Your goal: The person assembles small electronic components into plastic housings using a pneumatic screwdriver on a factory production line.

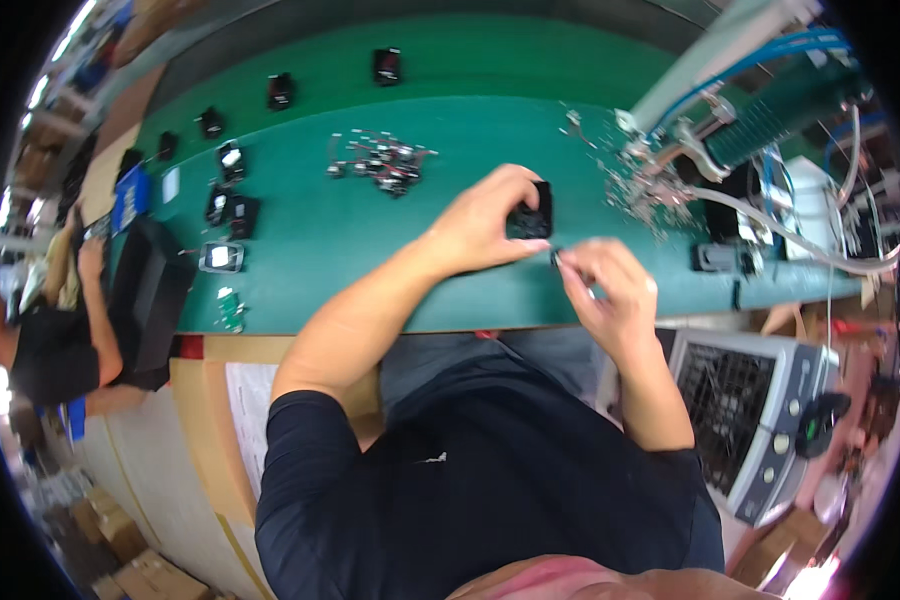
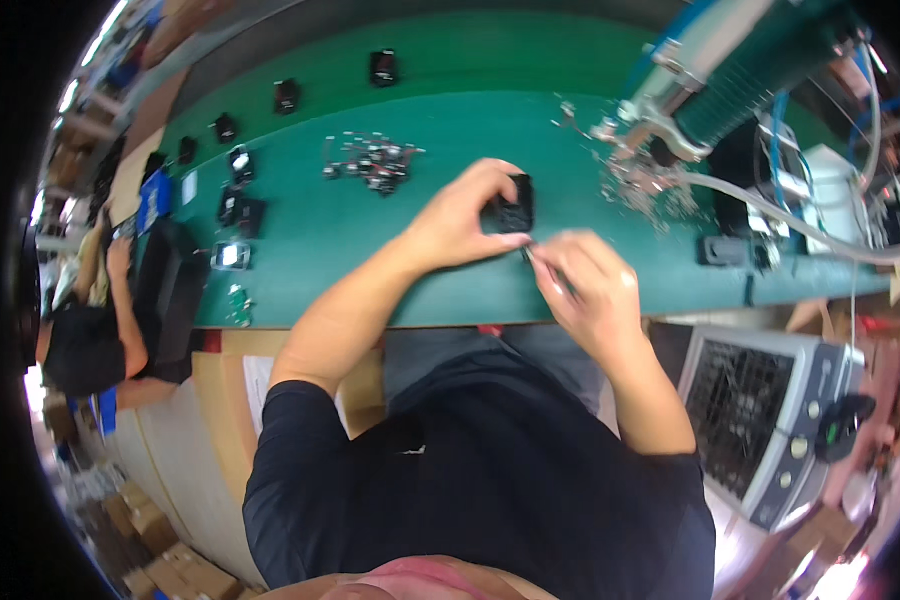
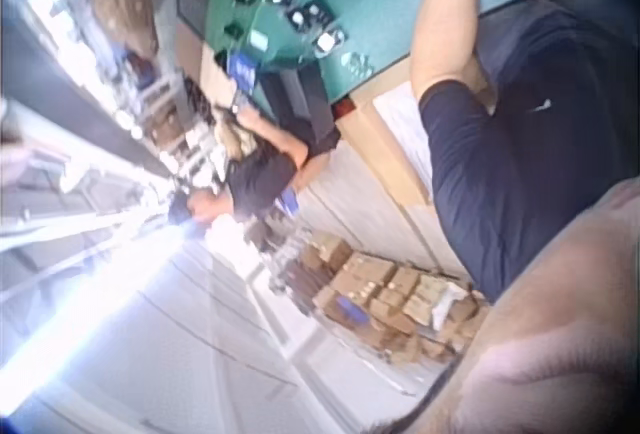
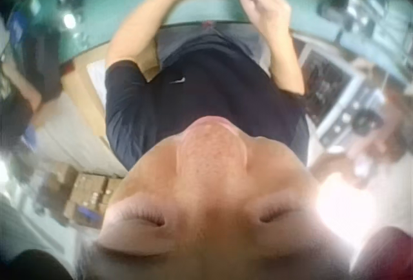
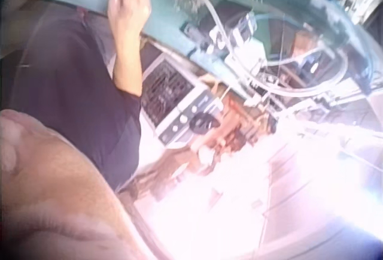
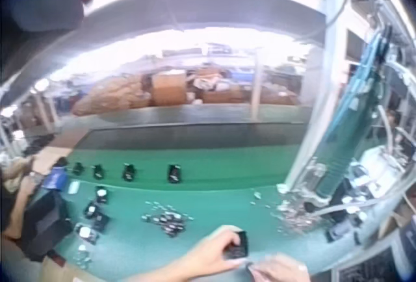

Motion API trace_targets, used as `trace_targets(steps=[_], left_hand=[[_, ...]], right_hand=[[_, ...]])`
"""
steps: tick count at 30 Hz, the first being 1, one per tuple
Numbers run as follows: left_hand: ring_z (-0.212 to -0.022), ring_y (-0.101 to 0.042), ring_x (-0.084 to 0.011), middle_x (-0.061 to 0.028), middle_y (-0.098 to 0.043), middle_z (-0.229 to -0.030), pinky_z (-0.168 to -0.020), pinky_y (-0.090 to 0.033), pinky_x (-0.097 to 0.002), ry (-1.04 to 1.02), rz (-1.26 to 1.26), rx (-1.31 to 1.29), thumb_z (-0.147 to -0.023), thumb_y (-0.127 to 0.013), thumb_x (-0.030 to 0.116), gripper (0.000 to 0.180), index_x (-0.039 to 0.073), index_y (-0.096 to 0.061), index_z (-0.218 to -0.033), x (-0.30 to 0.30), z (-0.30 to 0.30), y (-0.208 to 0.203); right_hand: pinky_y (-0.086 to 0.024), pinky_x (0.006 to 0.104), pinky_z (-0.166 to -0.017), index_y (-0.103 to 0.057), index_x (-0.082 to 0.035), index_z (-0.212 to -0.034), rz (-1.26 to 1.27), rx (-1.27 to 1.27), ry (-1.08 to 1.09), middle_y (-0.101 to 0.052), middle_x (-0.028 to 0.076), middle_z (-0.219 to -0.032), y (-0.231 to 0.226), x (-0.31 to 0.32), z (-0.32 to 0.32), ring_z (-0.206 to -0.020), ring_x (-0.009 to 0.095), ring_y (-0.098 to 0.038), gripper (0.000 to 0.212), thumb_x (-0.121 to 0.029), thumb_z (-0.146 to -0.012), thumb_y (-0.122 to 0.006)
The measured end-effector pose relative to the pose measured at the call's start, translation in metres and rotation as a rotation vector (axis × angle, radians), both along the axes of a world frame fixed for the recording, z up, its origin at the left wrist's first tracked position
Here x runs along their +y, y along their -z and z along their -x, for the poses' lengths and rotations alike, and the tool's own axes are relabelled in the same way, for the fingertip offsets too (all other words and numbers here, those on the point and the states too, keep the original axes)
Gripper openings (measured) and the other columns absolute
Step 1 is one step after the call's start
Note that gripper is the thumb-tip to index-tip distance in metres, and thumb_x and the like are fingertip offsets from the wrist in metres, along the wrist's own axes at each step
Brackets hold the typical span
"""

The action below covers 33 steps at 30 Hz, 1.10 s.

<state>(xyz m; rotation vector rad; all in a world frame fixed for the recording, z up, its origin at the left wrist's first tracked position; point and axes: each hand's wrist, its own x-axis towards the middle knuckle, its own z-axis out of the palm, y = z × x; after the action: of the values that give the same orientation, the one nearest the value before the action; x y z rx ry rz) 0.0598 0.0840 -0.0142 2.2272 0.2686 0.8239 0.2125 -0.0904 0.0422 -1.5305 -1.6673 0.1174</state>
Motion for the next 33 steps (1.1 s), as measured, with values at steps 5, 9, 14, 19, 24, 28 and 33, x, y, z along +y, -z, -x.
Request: trace_targets(steps=[5,9,14,19,24,28,33], left_hand=[[-0.115,-0.064,-0.0271,-0.0135,-0.058,-0.134,-0.096,-0.056,-0.0374,0.021,0.094,0.003,-0.073,-0.088,0.007,0.079,0.007,-0.050,-0.142,-0.017,-0.005,-0.005],[-0.119,-0.064,-0.0259,-0.0123,-0.056,-0.135,-0.093,-0.058,-0.0340,0.073,0.271,0.094,-0.073,-0.086,0.003,0.085,0.008,-0.046,-0.149,-0.019,-0.005,0.001],[-0.117,-0.063,-0.0243,-0.0115,-0.052,-0.139,-0.086,-0.059,-0.0312,0.052,0.317,0.071,-0.076,-0.081,-0.003,0.080,0.008,-0.048,-0.148,-0.027,-0.009,0.004],[-0.115,-0.064,-0.0286,-0.0132,-0.056,-0.135,-0.089,-0.057,-0.0354,-0.027,0.152,0.036,-0.073,-0.083,-0.001,0.081,0.009,-0.049,-0.146,-0.031,-0.013,0.009],[-0.116,-0.063,-0.0344,-0.0141,-0.061,-0.128,-0.095,-0.055,-0.0425,-0.118,0.049,0.011,-0.068,-0.086,0.005,0.080,0.009,-0.052,-0.141,-0.023,-0.011,0.004],[-0.114,-0.064,-0.0350,-0.0141,-0.063,-0.124,-0.095,-0.055,-0.0430,-0.132,-0.067,-0.050,-0.066,-0.087,0.006,0.075,0.008,-0.057,-0.135,-0.019,-0.010,0.008],[-0.114,-0.063,-0.0350,-0.0142,-0.063,-0.124,-0.095,-0.055,-0.0429,-0.149,-0.076,-0.089,-0.065,-0.087,0.005,0.074,0.008,-0.058,-0.133,-0.014,-0.011,0.013]], right_hand=[[-0.058,0.0393,-0.077,-0.069,-0.005,-0.093,-0.101,-0.172,0.059,-0.070,0.009,-0.101,0.025,0.027,-0.004,-0.091,0.029,-0.070,0.018,0.001,-0.078,-0.076],[-0.057,0.0396,-0.077,-0.068,-0.006,-0.092,-0.061,-0.206,0.104,-0.068,0.008,-0.104,0.036,0.022,0.000,-0.092,0.029,-0.068,0.017,0.001,-0.077,-0.075],[-0.057,0.0396,-0.075,-0.069,-0.005,-0.090,-0.008,-0.198,0.136,-0.065,0.008,-0.098,0.033,0.022,0.006,-0.088,0.028,-0.068,0.018,0.002,-0.075,-0.076],[-0.057,0.0403,-0.074,-0.069,-0.005,-0.089,0.061,-0.226,0.189,-0.060,0.007,-0.095,0.030,0.030,0.011,-0.088,0.028,-0.066,0.015,-0.002,-0.076,-0.075],[-0.055,0.0416,-0.074,-0.069,-0.005,-0.084,0.112,-0.266,0.263,-0.059,0.007,-0.095,0.023,0.037,0.014,-0.088,0.028,-0.063,0.011,-0.005,-0.075,-0.075],[-0.053,0.0419,-0.074,-0.071,-0.006,-0.083,0.113,-0.245,0.254,-0.058,0.006,-0.094,0.025,0.040,0.014,-0.088,0.027,-0.062,0.010,-0.006,-0.075,-0.076],[-0.049,0.0412,-0.074,-0.073,-0.006,-0.087,0.029,-0.263,0.181,-0.059,0.006,-0.094,0.040,0.050,0.010,-0.090,0.028,-0.060,0.007,-0.007,-0.080,-0.074]])
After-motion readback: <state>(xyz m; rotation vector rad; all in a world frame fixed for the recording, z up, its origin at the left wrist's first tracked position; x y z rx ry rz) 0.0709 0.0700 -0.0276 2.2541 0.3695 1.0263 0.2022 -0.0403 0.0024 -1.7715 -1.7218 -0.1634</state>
